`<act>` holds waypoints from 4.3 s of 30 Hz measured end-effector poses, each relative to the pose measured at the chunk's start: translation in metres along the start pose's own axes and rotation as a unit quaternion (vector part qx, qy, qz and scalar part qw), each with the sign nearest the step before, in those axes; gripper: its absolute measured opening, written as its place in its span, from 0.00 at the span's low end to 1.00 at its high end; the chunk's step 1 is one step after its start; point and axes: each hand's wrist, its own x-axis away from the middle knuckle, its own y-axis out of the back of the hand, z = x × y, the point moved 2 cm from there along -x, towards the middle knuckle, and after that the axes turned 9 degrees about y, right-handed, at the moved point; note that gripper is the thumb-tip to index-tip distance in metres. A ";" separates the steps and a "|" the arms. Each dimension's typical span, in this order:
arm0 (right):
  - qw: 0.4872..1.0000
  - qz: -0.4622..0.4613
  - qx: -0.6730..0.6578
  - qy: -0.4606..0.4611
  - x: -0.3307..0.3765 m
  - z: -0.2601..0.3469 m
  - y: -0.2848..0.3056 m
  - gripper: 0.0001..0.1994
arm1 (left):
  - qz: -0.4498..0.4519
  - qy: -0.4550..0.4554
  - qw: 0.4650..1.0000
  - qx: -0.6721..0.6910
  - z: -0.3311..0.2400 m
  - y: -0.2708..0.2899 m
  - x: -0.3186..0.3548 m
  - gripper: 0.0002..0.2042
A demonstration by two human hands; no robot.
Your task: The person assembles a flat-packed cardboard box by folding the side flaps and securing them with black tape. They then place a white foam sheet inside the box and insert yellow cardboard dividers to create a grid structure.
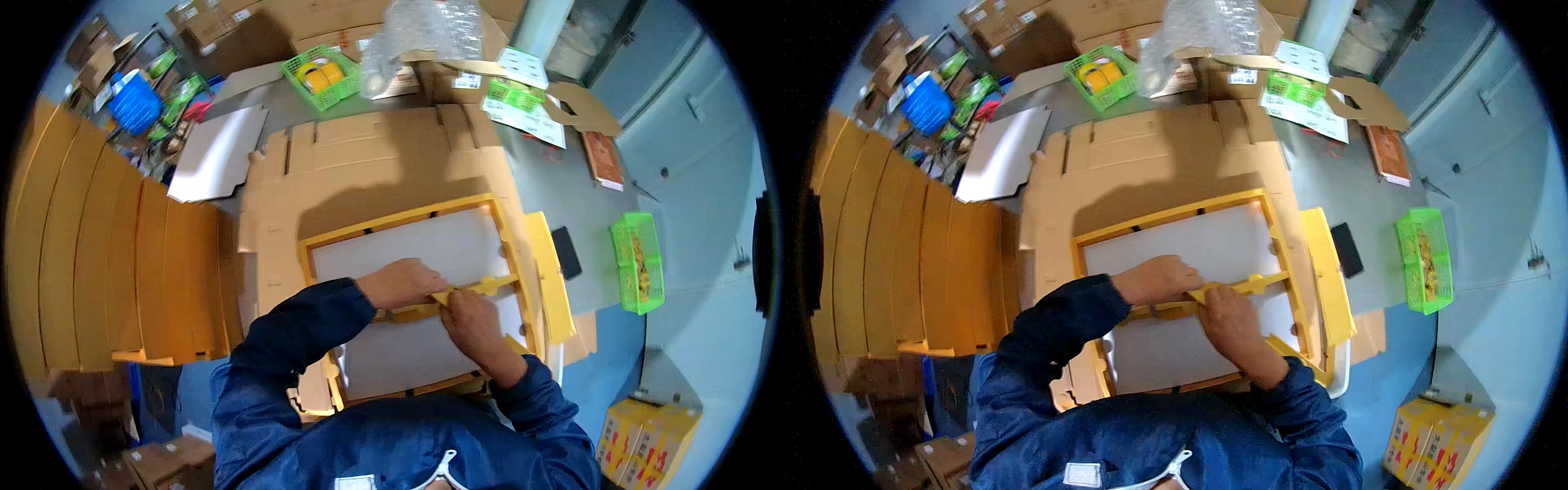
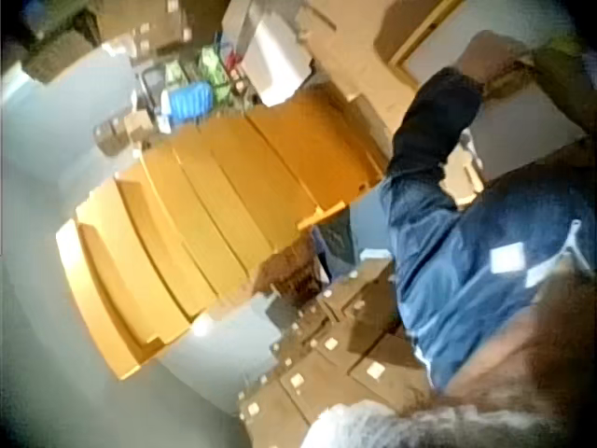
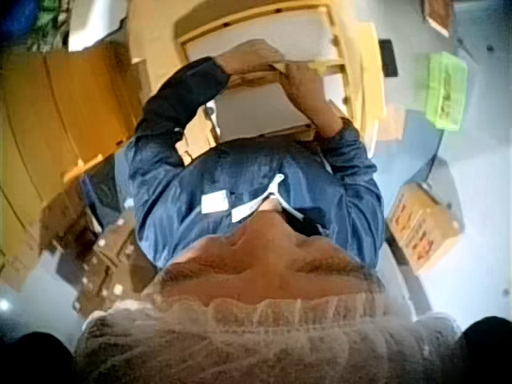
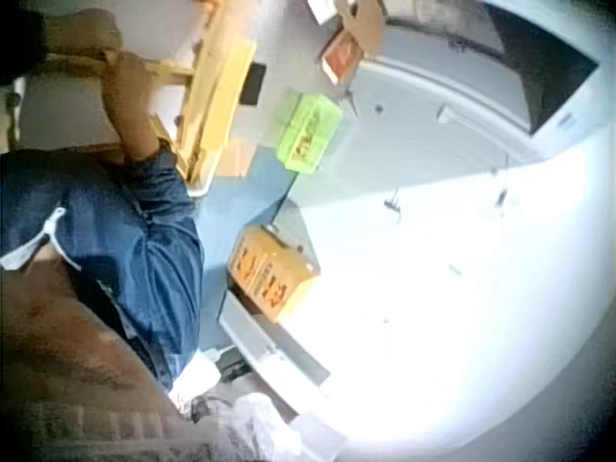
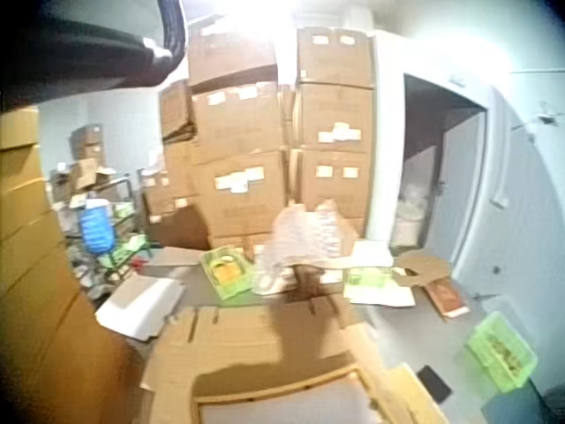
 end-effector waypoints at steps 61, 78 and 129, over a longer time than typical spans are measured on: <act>0.951 0.120 0.062 -0.279 0.030 -0.047 -0.056 0.14 | -0.255 0.237 0.936 -0.047 -0.013 -0.121 -0.020 0.04; 0.967 0.091 0.025 -0.236 0.036 -0.069 -0.097 0.13 | -0.272 0.198 0.941 -0.042 -0.010 -0.119 -0.019 0.04; 0.924 0.192 -0.077 0.323 -0.036 0.057 -0.115 0.23 | -0.349 0.605 0.706 0.118 -0.101 -0.140 0.191 0.28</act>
